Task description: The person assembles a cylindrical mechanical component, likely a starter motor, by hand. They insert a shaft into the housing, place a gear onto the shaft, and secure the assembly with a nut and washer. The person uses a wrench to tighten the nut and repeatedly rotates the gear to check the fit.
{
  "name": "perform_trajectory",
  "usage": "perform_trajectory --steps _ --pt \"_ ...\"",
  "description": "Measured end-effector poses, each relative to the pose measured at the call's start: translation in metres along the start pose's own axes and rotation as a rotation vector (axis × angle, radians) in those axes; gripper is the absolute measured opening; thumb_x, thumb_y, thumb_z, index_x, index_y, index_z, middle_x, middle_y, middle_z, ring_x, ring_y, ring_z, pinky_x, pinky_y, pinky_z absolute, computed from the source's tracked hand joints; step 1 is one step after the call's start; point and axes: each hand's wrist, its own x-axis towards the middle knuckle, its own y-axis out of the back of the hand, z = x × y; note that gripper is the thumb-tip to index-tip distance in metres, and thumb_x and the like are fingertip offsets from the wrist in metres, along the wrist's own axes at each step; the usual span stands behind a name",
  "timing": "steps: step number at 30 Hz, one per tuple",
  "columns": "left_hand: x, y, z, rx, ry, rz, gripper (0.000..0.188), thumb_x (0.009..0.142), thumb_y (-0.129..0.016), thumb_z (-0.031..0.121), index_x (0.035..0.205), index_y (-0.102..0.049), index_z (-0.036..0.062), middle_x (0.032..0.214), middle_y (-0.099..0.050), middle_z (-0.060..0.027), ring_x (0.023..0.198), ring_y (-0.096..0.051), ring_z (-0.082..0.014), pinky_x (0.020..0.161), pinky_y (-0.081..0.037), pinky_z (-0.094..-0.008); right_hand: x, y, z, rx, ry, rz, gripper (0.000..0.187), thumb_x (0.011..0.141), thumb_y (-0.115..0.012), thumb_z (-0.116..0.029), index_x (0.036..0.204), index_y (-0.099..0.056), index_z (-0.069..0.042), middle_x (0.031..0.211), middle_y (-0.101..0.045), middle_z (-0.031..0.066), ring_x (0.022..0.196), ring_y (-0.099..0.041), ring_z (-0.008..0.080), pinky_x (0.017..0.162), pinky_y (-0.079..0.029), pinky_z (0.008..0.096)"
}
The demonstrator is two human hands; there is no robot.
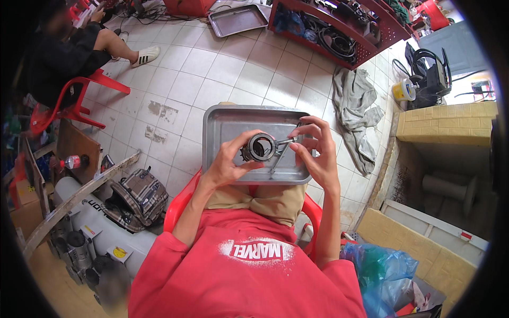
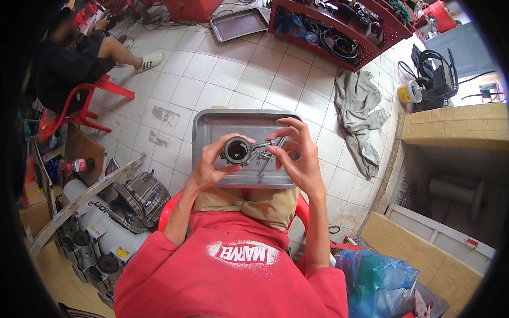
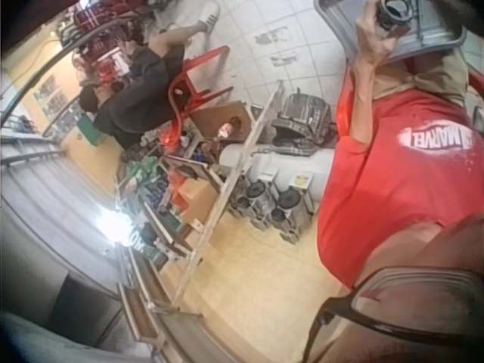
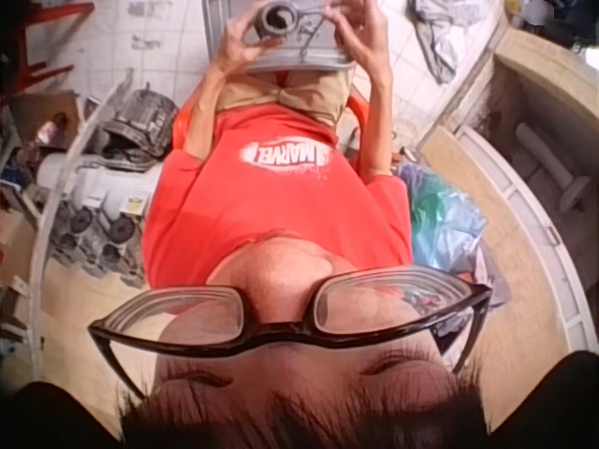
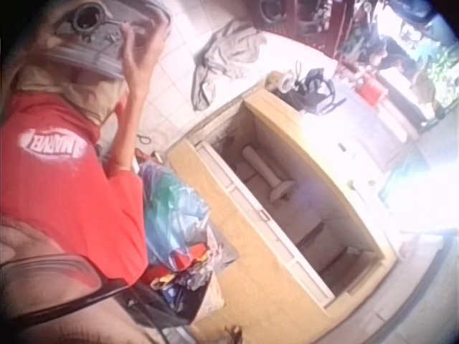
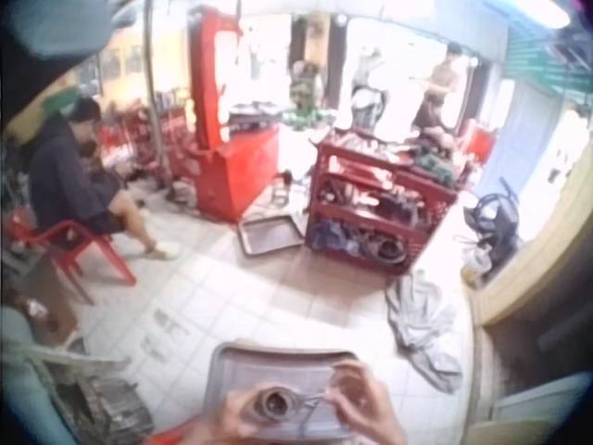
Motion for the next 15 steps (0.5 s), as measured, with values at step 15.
perform_trajectory --steps 15 --pt "0.003 -0.001 -0.001 0.003 -0.022 -0.009 0.068 0.077 -0.087 0.008 0.136 -0.055 0.0019 0.121 -0.070 -0.0171 0.112 -0.070 -0.0296 0.093 -0.055 -0.0370 -0.003 0.002 0.002 0.070 -0.037 -0.020 0.036 0.098 -0.064 -0.003 0.130 -0.048 -0.003 0.079 -0.070 0.0066 0.056 -0.057 0.0068 0.053 -0.042 0.0243"
